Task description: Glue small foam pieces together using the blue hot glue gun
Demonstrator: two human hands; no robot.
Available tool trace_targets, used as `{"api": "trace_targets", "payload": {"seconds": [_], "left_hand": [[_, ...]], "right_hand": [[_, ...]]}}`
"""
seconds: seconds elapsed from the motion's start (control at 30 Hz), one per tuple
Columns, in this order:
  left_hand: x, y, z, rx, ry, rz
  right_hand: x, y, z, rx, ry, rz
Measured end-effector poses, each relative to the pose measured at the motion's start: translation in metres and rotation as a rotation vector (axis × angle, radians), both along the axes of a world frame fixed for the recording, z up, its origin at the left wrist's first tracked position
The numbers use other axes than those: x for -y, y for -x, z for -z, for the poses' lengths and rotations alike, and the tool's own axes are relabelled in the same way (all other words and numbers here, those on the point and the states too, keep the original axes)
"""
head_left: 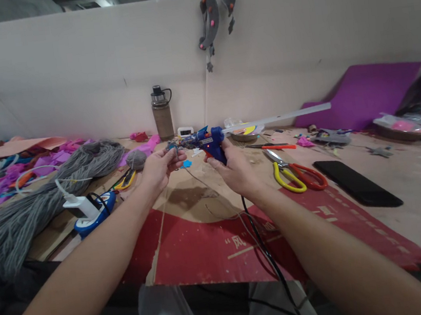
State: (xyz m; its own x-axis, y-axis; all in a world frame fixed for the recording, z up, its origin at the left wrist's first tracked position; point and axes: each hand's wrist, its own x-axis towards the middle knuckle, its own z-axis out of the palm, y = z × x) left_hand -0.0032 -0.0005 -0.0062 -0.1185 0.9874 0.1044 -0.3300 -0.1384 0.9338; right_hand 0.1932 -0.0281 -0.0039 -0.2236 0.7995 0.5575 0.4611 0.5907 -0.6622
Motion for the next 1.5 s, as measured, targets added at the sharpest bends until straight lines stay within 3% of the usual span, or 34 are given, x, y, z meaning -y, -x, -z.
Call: {"api": "trace_targets", "payload": {"seconds": [1.5], "left_hand": [[0.0017, -0.0024, -0.0002, -0.020, -0.010, 0.008]], "right_hand": [[-0.0008, 0.0005, 0.0055, 0.019, -0.063, -0.015]]}}
